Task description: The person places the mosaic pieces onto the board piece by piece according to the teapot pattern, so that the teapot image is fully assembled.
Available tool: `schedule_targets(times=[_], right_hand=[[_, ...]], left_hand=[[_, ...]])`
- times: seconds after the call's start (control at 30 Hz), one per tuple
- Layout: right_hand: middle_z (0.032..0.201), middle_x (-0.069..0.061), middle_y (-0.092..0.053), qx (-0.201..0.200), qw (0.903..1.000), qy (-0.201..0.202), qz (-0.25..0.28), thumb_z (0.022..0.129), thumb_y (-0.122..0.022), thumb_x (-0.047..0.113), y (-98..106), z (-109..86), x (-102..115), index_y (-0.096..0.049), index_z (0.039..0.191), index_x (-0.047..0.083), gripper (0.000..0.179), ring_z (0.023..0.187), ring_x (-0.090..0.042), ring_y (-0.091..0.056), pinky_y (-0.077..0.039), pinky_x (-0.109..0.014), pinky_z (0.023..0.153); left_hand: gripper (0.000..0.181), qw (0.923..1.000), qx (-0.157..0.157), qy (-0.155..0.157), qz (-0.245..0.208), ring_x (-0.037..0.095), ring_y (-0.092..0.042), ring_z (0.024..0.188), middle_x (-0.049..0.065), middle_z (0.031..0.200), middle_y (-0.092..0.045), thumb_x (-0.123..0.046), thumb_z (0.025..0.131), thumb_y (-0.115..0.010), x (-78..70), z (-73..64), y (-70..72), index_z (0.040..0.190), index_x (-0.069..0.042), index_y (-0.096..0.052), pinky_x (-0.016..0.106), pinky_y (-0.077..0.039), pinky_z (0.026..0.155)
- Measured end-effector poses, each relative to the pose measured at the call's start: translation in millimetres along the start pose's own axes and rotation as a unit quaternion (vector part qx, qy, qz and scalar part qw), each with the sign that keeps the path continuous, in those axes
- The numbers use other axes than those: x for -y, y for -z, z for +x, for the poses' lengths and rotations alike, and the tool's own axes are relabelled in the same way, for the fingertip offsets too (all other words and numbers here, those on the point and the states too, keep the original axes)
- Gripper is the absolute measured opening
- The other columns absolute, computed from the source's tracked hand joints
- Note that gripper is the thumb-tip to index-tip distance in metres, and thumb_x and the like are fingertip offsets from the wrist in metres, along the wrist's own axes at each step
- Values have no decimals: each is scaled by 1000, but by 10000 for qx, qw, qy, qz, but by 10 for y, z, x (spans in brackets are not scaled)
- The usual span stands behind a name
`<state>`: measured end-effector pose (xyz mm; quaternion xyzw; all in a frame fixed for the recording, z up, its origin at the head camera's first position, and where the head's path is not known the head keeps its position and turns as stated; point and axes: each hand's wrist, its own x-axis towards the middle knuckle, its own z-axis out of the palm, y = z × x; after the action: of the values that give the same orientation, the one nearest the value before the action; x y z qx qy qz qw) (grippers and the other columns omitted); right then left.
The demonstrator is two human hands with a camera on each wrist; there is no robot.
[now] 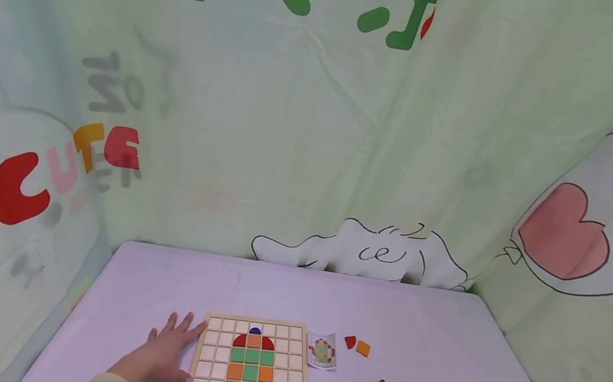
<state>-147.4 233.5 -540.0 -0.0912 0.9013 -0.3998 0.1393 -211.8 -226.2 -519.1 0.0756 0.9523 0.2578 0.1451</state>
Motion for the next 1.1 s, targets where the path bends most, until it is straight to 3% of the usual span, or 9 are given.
schedule_targets(times=[0.17,0.33,0.4,0.6,0.83,1.0,1.1], right_hand=[[101,2,-65,319,9985,-296,322,86,-78,50,-127,106,248,-70,117,11,51,88,-15,-57,-55,-27,73],[111,-6,-70,900,9929,-110,774,95,-70,44,-229,294,462,-70,121,3,48,99,-25,-58,-57,-55,87],[116,-8,-71,958,9917,-110,848,95,-71,41,-286,358,541,-71,121,3,46,103,-25,-58,-55,-62,93],[120,-5,-72,1003,9882,-364,1097,93,-74,34,-481,485,745,-73,123,7,41,107,-21,-59,-59,-52,93],[120,-7,-73,1148,9872,135,1098,95,-72,29,-661,567,920,-74,121,5,35,102,-18,-61,-61,-35,90],[115,-8,-76,1059,9900,391,845,95,-73,23,-811,600,1023,-75,118,1,32,95,-16,-66,-62,-37,87],[107,-1,-76,874,9943,505,345,93,-74,22,-874,623,1075,-77,113,4,27,92,-11,-63,-62,-35,85]], left_hand=[[110,10000,14,8,-18,63,-10,150,34,163,-26,-29,63,-96,4,-8,0,155,-6,-40,85,-12,110],[110,10000,-6,17,7,63,-10,150,33,163,-26,-29,63,-96,20,-2,-12,156,-6,-40,85,-13,111],[111,10000,-3,19,15,63,-10,150,33,163,-26,-29,63,-96,22,6,-18,156,-7,-40,85,-13,110],[111,10000,-5,30,51,62,-9,151,32,164,-26,-30,63,-96,32,21,-29,156,-8,-40,85,-13,111],[111,9999,-2,103,45,61,-9,151,31,164,-25,-30,63,-96,43,20,-27,156,-9,-40,84,-12,112],[110,10000,-14,91,9,61,-9,152,31,165,-25,-30,63,-96,56,24,-32,156,-9,-41,84,-13,112],[110,10000,-12,69,-14,61,-8,152,31,165,-25,-29,63,-96,53,28,-32,156,-9,-41,84,-12,112]])
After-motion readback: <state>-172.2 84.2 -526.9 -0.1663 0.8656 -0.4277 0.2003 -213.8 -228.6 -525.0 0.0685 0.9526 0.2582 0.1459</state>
